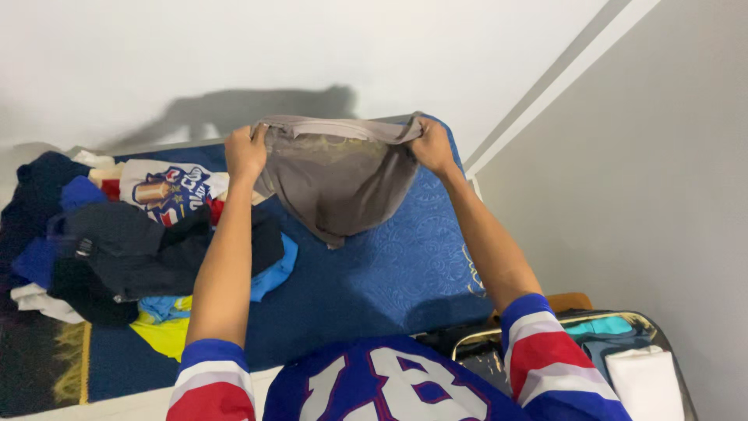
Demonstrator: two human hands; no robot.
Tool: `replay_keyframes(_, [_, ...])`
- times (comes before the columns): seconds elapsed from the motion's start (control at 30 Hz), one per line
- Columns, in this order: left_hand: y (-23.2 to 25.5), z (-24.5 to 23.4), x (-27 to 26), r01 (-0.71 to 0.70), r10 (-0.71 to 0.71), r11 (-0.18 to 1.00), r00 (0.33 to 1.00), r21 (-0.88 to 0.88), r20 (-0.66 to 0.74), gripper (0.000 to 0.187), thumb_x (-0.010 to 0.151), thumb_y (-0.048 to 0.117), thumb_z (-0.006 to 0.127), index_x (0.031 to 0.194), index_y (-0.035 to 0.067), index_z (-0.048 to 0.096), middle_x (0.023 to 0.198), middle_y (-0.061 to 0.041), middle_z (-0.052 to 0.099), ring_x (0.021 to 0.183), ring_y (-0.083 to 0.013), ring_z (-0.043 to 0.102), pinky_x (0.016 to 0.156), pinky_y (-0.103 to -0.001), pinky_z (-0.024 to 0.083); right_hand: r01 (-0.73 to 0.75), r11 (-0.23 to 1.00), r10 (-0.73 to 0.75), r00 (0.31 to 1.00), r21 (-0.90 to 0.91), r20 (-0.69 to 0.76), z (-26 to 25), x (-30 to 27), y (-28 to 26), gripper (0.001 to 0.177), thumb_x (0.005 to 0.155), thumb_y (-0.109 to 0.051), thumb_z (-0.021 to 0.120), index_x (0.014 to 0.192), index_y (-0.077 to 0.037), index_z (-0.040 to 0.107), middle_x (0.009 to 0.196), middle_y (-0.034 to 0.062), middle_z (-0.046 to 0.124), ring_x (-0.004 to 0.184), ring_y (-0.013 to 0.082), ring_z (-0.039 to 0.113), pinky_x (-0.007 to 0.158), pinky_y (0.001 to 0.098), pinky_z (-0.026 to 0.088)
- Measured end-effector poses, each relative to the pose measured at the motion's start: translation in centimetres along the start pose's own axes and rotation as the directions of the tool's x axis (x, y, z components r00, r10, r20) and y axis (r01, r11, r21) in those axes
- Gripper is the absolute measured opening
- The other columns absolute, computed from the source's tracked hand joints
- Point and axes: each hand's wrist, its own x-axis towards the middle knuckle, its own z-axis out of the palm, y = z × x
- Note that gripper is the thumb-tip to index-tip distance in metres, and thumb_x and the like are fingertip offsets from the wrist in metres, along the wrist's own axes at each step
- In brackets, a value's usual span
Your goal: The person folds a tie-dye shirt and a gray shirt on a bed and places them into an open suitcase.
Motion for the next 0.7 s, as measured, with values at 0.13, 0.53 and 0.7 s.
replay_keyframes(0.13, [3.4, -0.9, 3.9, -0.056, 0.053, 0.992, 0.998, -0.117, -0.032, 0.037, 0.103, 0.033, 0.065, 0.093, -0.002, 0.069, 0.091, -0.027, 0.068, 0.089, -0.0512, 0.062, 0.077, -0.056, 0.048, 0.012, 1.0, -0.016, 0.99, -0.028, -0.143, -2.8, 3.5, -2.3, 0.012, 0.083, -0.004, 0.066, 0.095, -0.003, 0.067, 0.078, 0.015, 0.069, 0.075, 0.0225, 0.066, 0.069, 0.036, 0.052])
replay_keyframes(0.53, [8.9, -7.5, 12.4, -0.137, 0.071, 0.974, 0.941, -0.181, -0.332, 0.031, 0.109, 0.026, 0.059, 0.112, -0.003, 0.067, 0.111, -0.023, 0.068, 0.106, -0.0464, 0.056, 0.089, -0.055, 0.044, 0.29, 0.929, -0.338, 0.919, -0.231, -0.202, -11.9, 8.7, -9.9, 0.021, 0.082, 0.003, 0.067, 0.102, -0.003, 0.072, 0.088, 0.0165, 0.075, 0.081, 0.0221, 0.073, 0.076, 0.0345, 0.057])
replay_keyframes(0.7, [8.5, -10.3, 12.5, -0.047, 0.006, 0.988, 0.964, -0.148, -0.266, 0.031, 0.111, 0.028, 0.058, 0.116, -0.003, 0.065, 0.111, -0.02, 0.068, 0.109, -0.0419, 0.058, 0.092, -0.052, 0.045, 0.34, 0.886, -0.416, 0.884, -0.315, -0.216, -13.4, 10.9, -9.3, 0.021, 0.085, 0.0, 0.071, 0.105, -0.001, 0.076, 0.092, 0.0168, 0.076, 0.085, 0.0244, 0.073, 0.079, 0.0349, 0.056])
